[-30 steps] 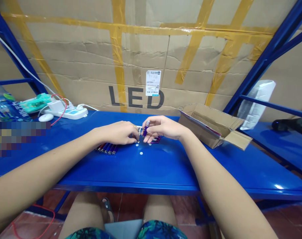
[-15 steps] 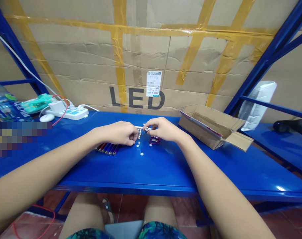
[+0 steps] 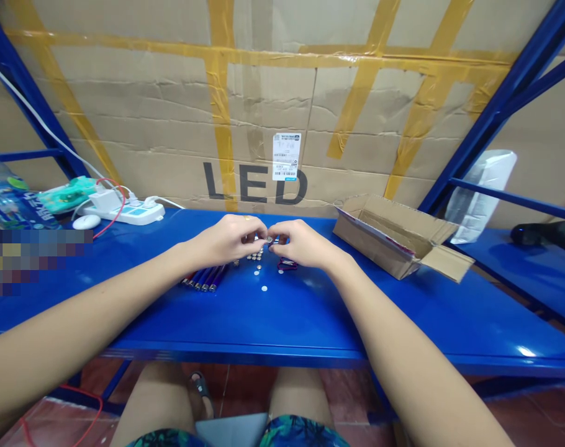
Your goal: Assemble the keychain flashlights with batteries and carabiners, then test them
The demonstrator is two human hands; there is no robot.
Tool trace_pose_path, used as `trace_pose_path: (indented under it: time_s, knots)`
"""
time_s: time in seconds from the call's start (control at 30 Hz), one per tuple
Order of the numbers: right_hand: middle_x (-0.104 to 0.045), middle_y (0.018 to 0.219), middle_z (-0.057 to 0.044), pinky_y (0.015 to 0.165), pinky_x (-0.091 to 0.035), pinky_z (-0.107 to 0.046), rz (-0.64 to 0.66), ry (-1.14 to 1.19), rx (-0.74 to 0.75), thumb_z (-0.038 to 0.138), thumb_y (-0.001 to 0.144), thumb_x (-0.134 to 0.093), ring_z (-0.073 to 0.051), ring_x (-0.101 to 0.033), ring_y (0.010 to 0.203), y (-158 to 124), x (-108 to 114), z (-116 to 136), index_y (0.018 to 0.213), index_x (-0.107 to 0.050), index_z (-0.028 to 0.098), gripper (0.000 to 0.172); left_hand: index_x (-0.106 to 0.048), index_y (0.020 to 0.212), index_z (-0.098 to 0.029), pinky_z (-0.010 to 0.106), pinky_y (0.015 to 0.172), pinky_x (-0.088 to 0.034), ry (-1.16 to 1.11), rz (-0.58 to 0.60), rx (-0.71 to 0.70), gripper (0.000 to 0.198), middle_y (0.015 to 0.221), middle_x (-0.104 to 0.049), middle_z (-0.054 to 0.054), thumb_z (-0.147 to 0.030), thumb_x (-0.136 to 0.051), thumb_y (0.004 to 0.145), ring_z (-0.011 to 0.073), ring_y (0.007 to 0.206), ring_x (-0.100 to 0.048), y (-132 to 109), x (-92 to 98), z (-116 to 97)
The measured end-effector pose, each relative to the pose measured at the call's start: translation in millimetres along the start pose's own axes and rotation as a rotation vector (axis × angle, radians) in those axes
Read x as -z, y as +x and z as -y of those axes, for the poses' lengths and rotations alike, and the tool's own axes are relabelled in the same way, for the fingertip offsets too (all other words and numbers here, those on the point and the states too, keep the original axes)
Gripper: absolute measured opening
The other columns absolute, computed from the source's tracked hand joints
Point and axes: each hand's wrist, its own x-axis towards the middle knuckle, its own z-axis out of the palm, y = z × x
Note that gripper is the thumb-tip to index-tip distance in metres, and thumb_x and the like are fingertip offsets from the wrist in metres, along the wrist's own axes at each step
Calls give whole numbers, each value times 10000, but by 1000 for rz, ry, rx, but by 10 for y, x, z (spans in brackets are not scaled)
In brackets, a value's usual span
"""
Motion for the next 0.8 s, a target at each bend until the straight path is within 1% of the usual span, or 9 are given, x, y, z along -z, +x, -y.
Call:
trace_pose_path:
  time_s: [0.17, 0.33, 0.4, 0.53, 0.67, 0.73, 0.8]
  knots:
    - [-653, 741, -5, 649, -406, -250, -24, -17, 15, 175, 769, -569, -129, -549, 665, 1, 0, -23, 795, -690, 155, 125, -691, 926, -143, 260, 726, -499, 16, -16, -103, 126, 874, -708, 62, -185, -572, 928, 145, 789, -652, -9, -34, 33]
    - [-668, 740, -13, 649, -406, -256, -69, -23, 27, 177, 763, -581, -130, -554, 658, 9, 4, -32, 823, -715, 155, 148, -716, 945, -135, 277, 746, -526, 66, -84, -158, 184, 917, -717, 94, -191, -540, 950, 159, 818, -670, -18, -97, 79]
    - [-673, 738, -16, 652, -409, -260, -80, -25, 17, 174, 756, -587, -134, -560, 663, 15, 0, -42, 827, -725, 156, 156, -724, 955, -143, 280, 750, -532, 106, -76, -169, 199, 938, -717, 99, -192, -531, 952, 161, 825, -672, -26, -108, 89]
    - [-674, 724, -13, 644, -422, -261, -68, -21, -23, 199, 758, -611, -141, -575, 664, 21, -13, -75, 842, -740, 160, 159, -734, 951, -155, 278, 732, -531, 186, -6, -182, 219, 974, -712, 102, -190, -518, 957, 164, 821, -676, -44, -89, 91]
    - [-689, 749, -11, 649, -442, -260, -74, -6, -37, 204, 770, -617, -142, -587, 676, 25, -16, -103, 870, -745, 169, 166, -729, 967, -145, 279, 721, -523, 220, 8, -191, 240, 976, -708, 109, -182, -491, 962, 170, 824, -677, -42, -43, 79]
    - [-697, 764, -13, 649, -452, -260, -79, 5, -44, 199, 772, -616, -143, -595, 681, 26, -10, -109, 881, -745, 170, 172, -721, 968, -137, 284, 716, -516, 217, -1, -159, 244, 942, -705, 105, -196, -485, 961, 172, 807, -670, -31, -13, 65]
    - [-705, 783, -18, 654, -462, -263, -87, 4, -54, 193, 769, -616, -146, -606, 688, 26, 1, -111, 888, -744, 170, 177, -717, 952, -136, 286, 694, -499, 212, 13, -87, 237, 888, -699, 91, -206, -490, 951, 172, 774, -656, -18, 21, 45]
